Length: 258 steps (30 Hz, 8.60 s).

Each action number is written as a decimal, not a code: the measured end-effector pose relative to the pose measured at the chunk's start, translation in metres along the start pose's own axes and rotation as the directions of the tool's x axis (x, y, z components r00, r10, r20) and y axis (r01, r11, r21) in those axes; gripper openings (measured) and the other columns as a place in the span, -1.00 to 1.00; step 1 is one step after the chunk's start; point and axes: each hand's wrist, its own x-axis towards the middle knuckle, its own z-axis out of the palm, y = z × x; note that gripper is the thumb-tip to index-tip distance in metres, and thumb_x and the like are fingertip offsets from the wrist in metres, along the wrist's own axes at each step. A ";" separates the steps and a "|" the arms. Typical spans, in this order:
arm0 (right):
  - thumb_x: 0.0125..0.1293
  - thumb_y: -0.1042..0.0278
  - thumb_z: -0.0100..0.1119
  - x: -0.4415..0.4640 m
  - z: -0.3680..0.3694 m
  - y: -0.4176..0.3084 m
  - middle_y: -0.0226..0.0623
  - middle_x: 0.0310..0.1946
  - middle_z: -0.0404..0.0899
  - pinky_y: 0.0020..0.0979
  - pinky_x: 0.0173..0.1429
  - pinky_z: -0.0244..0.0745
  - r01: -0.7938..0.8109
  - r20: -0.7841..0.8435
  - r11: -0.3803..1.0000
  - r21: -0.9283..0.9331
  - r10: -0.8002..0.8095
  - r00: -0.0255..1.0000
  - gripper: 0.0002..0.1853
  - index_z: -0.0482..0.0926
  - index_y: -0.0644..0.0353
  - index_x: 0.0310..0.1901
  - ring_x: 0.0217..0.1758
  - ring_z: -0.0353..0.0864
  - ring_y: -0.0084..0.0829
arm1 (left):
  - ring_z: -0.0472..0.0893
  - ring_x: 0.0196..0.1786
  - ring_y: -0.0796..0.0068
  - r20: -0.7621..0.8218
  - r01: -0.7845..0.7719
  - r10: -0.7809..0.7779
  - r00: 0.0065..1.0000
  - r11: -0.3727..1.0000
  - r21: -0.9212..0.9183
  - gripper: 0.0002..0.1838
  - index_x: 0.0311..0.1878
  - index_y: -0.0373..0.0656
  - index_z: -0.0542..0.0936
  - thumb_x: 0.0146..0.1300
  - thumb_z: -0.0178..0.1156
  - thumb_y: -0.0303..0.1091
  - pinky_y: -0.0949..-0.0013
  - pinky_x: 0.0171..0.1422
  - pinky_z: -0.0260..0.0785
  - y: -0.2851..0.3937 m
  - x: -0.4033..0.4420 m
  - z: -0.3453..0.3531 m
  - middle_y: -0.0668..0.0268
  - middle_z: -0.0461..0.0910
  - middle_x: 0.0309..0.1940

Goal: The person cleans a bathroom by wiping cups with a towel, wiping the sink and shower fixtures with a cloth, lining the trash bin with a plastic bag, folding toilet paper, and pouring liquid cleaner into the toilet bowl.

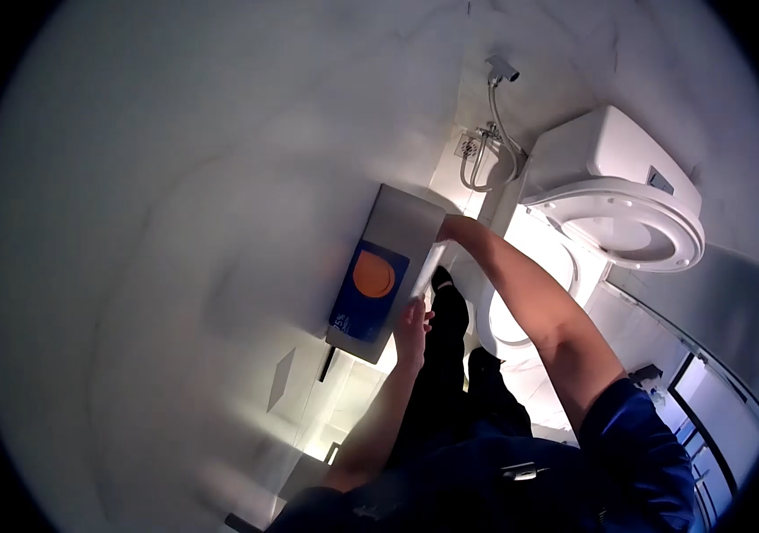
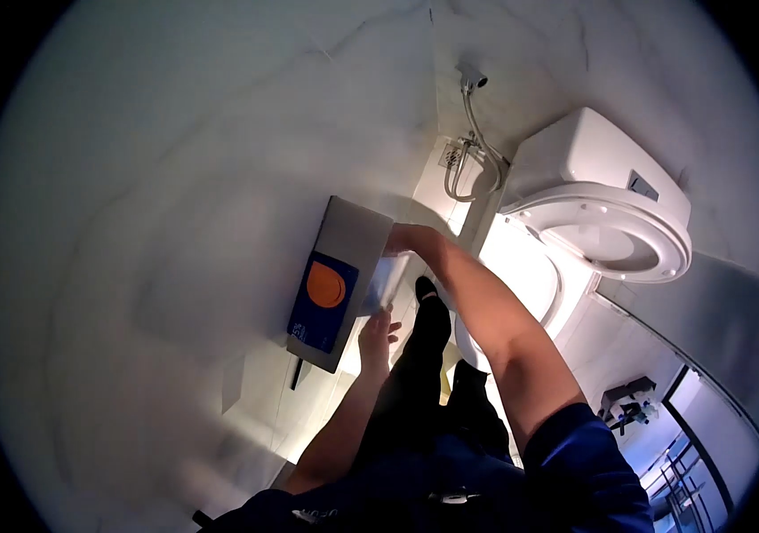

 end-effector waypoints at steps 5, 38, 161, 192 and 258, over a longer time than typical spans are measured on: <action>0.27 0.04 0.07 -0.046 -0.002 0.023 -0.16 0.17 0.40 -0.38 0.26 0.26 0.035 -0.468 0.868 0.495 0.233 0.853 -0.43 0.36 0.26 0.19 0.22 0.38 -0.31 | 0.55 -0.03 0.42 0.158 0.060 -0.067 0.985 0.997 0.047 -0.53 0.18 -0.11 0.43 0.27 0.06 -0.08 0.35 -0.03 0.33 -0.027 0.031 -0.037 0.31 0.48 0.08; 0.25 0.39 0.08 -1.006 0.747 0.050 -0.13 -0.06 0.50 -0.30 0.15 0.35 0.171 0.242 0.459 0.872 -0.099 -0.965 -0.69 0.46 0.21 0.03 0.06 0.46 -0.20 | 0.56 -0.20 0.40 0.838 -0.853 -0.348 0.421 0.161 0.496 -0.50 0.09 -0.15 0.44 0.24 0.08 0.03 0.37 -0.17 0.41 -0.229 -0.353 0.375 0.28 0.51 -0.06; 0.26 0.10 0.06 -1.063 -0.920 0.457 -0.11 -0.18 0.55 -0.34 -0.06 0.44 0.161 0.297 0.855 -0.494 -0.008 0.955 -0.58 0.50 0.25 0.01 -0.14 0.56 -0.27 | 0.41 0.19 0.25 -0.770 -0.743 0.547 0.328 0.653 0.147 -0.49 0.03 -0.21 0.54 -0.11 0.03 -0.51 0.31 0.32 0.15 -0.018 -0.521 1.198 0.10 0.51 0.01; 0.26 0.19 0.13 -1.047 -0.908 0.402 -0.22 -0.24 0.60 -0.45 -0.09 0.43 0.151 0.201 0.902 -0.405 -0.073 0.977 -0.62 0.51 0.27 0.00 -0.21 0.55 -0.44 | 0.43 0.15 0.37 -0.925 -0.776 0.378 -0.040 0.572 0.267 -0.54 0.16 -0.25 0.41 0.15 0.12 -0.42 0.35 0.26 0.23 0.035 -0.546 1.129 0.18 0.47 0.08; 0.31 0.15 0.09 -1.016 -0.914 0.318 -0.31 -0.10 0.56 -0.46 0.08 0.38 0.351 0.089 0.931 0.097 -0.359 0.929 -0.57 0.46 0.28 0.08 -0.03 0.49 -0.48 | 0.44 0.14 0.06 0.651 0.653 0.115 -0.751 -0.017 0.757 -0.59 -0.11 -0.11 0.64 -0.10 0.24 -0.23 0.22 0.27 0.24 0.465 -0.911 1.192 -0.05 0.45 0.07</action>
